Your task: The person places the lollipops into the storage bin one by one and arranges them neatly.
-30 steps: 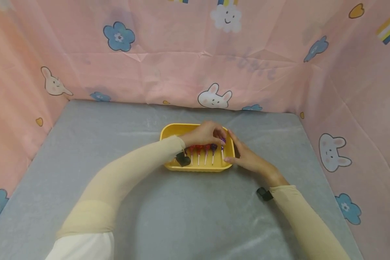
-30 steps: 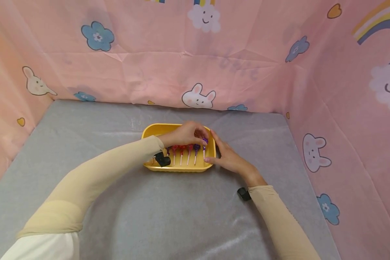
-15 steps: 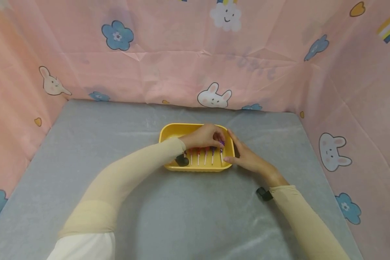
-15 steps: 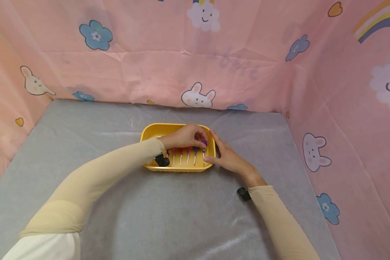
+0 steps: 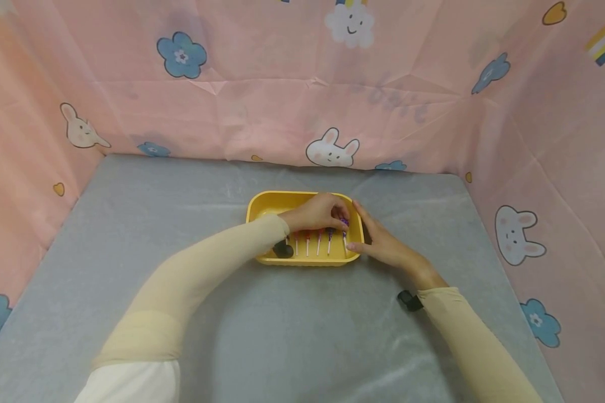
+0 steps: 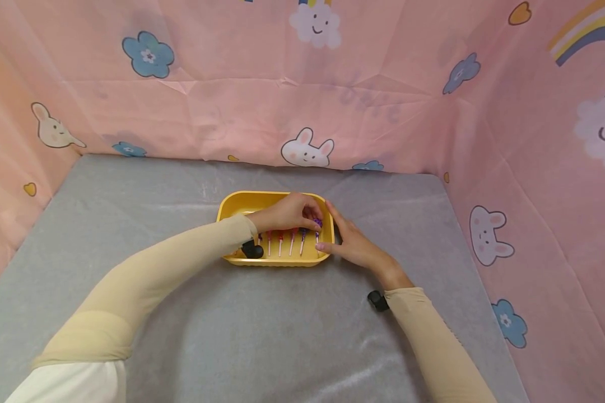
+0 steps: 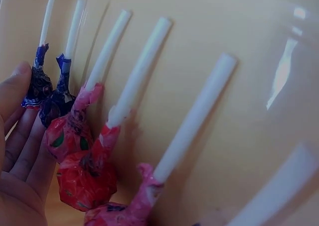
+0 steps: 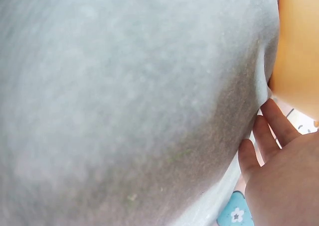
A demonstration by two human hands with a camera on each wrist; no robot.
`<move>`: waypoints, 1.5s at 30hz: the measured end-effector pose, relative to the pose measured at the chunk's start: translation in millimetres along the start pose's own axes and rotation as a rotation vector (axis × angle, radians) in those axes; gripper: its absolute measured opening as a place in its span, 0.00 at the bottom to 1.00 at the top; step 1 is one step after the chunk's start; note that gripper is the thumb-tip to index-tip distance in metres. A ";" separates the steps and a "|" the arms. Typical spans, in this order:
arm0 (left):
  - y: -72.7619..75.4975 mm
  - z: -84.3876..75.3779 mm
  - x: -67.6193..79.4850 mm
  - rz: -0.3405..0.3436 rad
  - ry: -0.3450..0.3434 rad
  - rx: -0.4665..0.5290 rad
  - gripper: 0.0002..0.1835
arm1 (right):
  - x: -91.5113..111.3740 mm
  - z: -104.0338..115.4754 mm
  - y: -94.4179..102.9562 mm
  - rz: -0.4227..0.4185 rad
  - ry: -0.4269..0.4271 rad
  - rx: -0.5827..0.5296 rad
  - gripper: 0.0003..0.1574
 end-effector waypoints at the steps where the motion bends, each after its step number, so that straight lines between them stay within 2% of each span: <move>1: 0.0 -0.3 0.0 -0.001 0.000 -0.002 0.12 | 0.0 0.4 0.1 0.000 0.002 -0.003 0.64; 12: -0.3 -2.0 0.0 -0.008 -0.002 -0.022 0.12 | 0.3 1.5 0.3 0.007 -0.005 -0.008 0.63; 18: -1.5 3.6 -1.6 -0.003 -0.031 -0.029 0.12 | -0.3 1.8 0.2 0.003 -0.004 0.000 0.63; 35: -3.9 10.2 -1.7 0.007 -0.040 -0.065 0.11 | -0.6 1.4 -0.1 -0.004 0.001 -0.001 0.63; 39: -4.5 9.7 -0.2 0.010 -0.039 -0.099 0.12 | -1.0 1.6 0.0 -0.005 0.003 -0.001 0.63; 45: -6.7 5.0 2.1 0.059 -0.034 -0.178 0.15 | -0.5 2.9 0.7 0.002 -0.006 0.000 0.63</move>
Point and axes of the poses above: each hand's wrist, its own x-axis away from the middle knuckle, its own y-axis out of the back of the hand, z = x × y, the point moved 3 cm from there along -x, towards the middle knuckle, and after that the axes turned 10 degrees about x, right-handed, at the moved point
